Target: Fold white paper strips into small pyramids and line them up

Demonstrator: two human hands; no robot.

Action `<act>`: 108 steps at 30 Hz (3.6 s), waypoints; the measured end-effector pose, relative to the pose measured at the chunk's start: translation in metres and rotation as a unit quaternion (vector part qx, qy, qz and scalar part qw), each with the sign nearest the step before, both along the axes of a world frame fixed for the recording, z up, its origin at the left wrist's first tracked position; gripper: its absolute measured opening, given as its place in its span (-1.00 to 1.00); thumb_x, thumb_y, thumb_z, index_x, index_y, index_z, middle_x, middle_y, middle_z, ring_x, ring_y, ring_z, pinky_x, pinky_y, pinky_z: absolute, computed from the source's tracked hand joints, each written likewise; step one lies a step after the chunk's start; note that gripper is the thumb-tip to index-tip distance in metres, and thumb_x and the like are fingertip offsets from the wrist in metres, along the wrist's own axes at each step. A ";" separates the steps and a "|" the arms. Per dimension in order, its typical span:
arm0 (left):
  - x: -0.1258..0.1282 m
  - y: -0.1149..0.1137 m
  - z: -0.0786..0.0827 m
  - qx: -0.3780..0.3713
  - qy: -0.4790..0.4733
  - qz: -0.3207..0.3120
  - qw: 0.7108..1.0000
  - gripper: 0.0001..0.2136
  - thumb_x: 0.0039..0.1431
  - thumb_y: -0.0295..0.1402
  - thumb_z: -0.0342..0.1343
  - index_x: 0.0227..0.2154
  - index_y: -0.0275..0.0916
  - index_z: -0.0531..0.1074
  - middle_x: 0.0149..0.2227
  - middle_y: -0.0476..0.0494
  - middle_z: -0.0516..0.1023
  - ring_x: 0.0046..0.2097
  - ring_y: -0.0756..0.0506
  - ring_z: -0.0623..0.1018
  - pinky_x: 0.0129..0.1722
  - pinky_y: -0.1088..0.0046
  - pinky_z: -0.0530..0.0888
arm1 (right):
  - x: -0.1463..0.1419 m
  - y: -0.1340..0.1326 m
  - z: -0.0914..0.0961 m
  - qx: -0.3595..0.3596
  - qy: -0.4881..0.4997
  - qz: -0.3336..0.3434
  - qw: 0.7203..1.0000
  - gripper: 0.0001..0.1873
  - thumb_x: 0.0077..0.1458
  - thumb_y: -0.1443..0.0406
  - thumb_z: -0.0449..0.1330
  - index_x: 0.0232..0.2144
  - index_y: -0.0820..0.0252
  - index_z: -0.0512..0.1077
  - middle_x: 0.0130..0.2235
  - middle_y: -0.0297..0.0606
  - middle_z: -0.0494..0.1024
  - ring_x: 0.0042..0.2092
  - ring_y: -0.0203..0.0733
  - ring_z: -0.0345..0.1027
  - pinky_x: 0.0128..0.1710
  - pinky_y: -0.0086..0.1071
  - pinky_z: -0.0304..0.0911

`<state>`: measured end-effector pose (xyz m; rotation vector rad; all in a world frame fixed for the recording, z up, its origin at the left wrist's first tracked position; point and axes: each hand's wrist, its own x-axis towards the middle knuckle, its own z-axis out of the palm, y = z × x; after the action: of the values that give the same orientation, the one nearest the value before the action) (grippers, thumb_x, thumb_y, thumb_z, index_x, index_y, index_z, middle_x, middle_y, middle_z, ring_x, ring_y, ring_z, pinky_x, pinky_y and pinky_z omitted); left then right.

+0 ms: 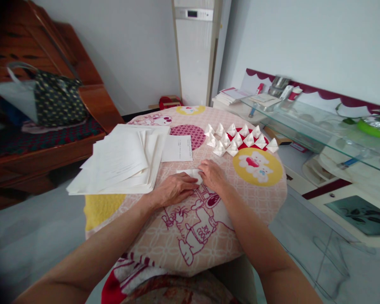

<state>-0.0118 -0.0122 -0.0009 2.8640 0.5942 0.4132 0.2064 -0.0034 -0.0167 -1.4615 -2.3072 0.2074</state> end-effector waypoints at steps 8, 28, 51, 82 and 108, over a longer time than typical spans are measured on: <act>0.001 0.000 -0.001 -0.011 -0.011 -0.005 1.000 -0.80 0.35 -0.40 0.11 -0.08 -0.24 0.61 -0.06 -0.20 0.65 -0.05 -0.18 0.61 0.00 0.28 0.54 | 0.001 0.002 -0.008 0.026 0.022 0.016 0.999 -0.82 0.26 0.41 0.16 -0.18 0.21 0.57 -0.05 -0.06 0.57 0.02 -0.03 0.40 0.09 -0.18 0.30; -0.001 0.000 -0.006 -0.028 -0.024 0.010 0.999 -0.76 0.35 -0.40 0.11 -0.03 -0.25 0.62 0.10 -0.29 0.61 0.12 -0.21 0.60 0.15 0.22 0.54 | 0.001 0.005 -0.012 0.041 0.066 0.014 0.997 -0.79 0.22 0.46 0.15 -0.34 0.16 0.57 -0.17 -0.13 0.60 -0.06 -0.06 0.43 0.02 -0.22 0.33; 0.001 0.002 -0.010 -0.026 -0.045 0.009 0.999 -0.77 0.34 -0.42 0.10 -0.07 -0.23 0.63 0.06 -0.28 0.64 0.07 -0.19 0.63 0.11 0.22 0.56 | -0.001 0.009 -0.012 0.021 0.052 0.006 0.998 -0.74 0.20 0.48 0.10 -0.29 0.21 0.59 -0.09 -0.04 0.60 -0.01 -0.01 0.42 0.08 -0.13 0.33; 0.000 -0.001 -0.008 -0.030 -0.039 0.021 0.999 -0.76 0.33 -0.43 0.13 -0.03 -0.22 0.63 0.10 -0.30 0.62 0.13 -0.22 0.61 0.15 0.16 0.55 | 0.027 0.013 -0.002 -0.103 0.298 -0.155 0.936 -0.73 -0.04 0.48 0.12 -0.39 0.20 0.61 -0.49 -0.31 0.61 -0.46 -0.23 0.45 -0.44 -0.42 0.29; 0.000 0.000 -0.007 -0.024 -0.044 0.019 0.999 -0.76 0.34 -0.43 0.10 -0.06 -0.22 0.64 0.08 -0.29 0.63 0.10 -0.22 0.62 0.12 0.18 0.57 | 0.020 0.013 0.004 -0.189 0.377 -0.178 0.889 -0.79 -0.06 0.46 0.19 -0.33 0.27 0.58 -0.55 -0.34 0.54 -0.57 -0.30 0.36 -0.55 -0.47 0.22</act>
<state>-0.0117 -0.0126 -0.0083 2.7761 0.6346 0.5194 0.2268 0.0092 -0.0126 -1.5705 -1.3921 0.9694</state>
